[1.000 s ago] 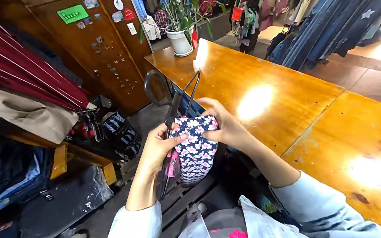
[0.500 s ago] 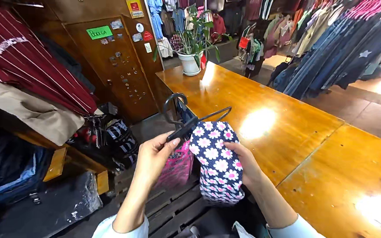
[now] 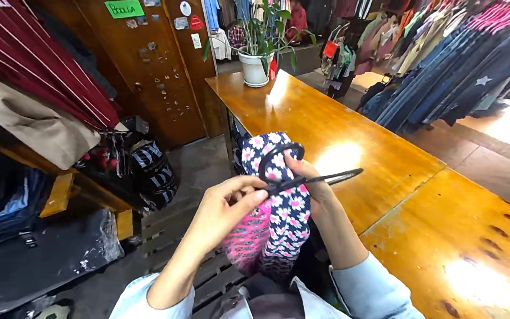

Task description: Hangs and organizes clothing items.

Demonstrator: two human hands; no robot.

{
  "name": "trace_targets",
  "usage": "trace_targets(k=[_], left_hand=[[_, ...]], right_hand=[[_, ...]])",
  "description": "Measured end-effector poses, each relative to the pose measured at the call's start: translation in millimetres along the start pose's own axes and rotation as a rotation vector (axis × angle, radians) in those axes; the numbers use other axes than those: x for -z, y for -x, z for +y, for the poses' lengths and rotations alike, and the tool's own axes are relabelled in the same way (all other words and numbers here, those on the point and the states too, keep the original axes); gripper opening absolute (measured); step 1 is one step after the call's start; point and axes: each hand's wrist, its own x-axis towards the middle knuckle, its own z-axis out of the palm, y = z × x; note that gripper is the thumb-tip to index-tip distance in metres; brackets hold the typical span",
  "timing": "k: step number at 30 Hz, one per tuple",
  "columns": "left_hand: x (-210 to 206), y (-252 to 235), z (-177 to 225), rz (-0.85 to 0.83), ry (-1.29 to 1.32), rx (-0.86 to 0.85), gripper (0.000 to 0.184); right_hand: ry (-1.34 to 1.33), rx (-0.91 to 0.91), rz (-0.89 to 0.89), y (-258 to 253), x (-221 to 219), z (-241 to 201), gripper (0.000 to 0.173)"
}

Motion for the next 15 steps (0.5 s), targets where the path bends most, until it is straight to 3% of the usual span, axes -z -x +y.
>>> trace_targets(k=[4, 6, 8, 10, 12, 13, 14, 15], left_hand=[[-0.2, -6.8, -5.1, 0.027, 0.110, 0.339, 0.050], [-4.5, -9.7, -8.2, 0.027, 0.114, 0.362, 0.015], [-7.0, -10.6, -8.5, 0.039, 0.070, 0.322, 0.018], [-9.2, -10.5, -9.2, 0.082, -0.031, 0.301, 0.015], [-9.6, -12.7, -13.3, 0.121, -0.134, 0.297, 0.013], [-8.2, -15.1, -15.9, 0.139, -0.171, 0.307, 0.012], [-5.8, -17.0, -17.9, 0.145, -0.193, 0.317, 0.012], [-3.1, -18.0, -19.3, 0.140, -0.205, 0.323, 0.012]], right_hand=[[-0.027, -0.035, -0.158, 17.1, 0.6, 10.5, 0.009], [0.023, -0.029, -0.117, 19.2, -3.3, 13.9, 0.010], [0.384, 0.103, 0.006, 21.6, -2.7, 20.7, 0.018], [1.069, 0.367, 0.094, 27.8, 12.6, 37.5, 0.034], [1.624, 0.481, 0.062, 41.5, 33.5, 47.1, 0.062], [1.723, 0.485, 0.040, 53.5, 38.7, 46.9, 0.065], [1.732, 0.542, 0.061, 66.3, 40.8, 44.6, 0.058], [1.684, 0.712, 0.137, 74.0, 41.1, 42.0, 0.042]])
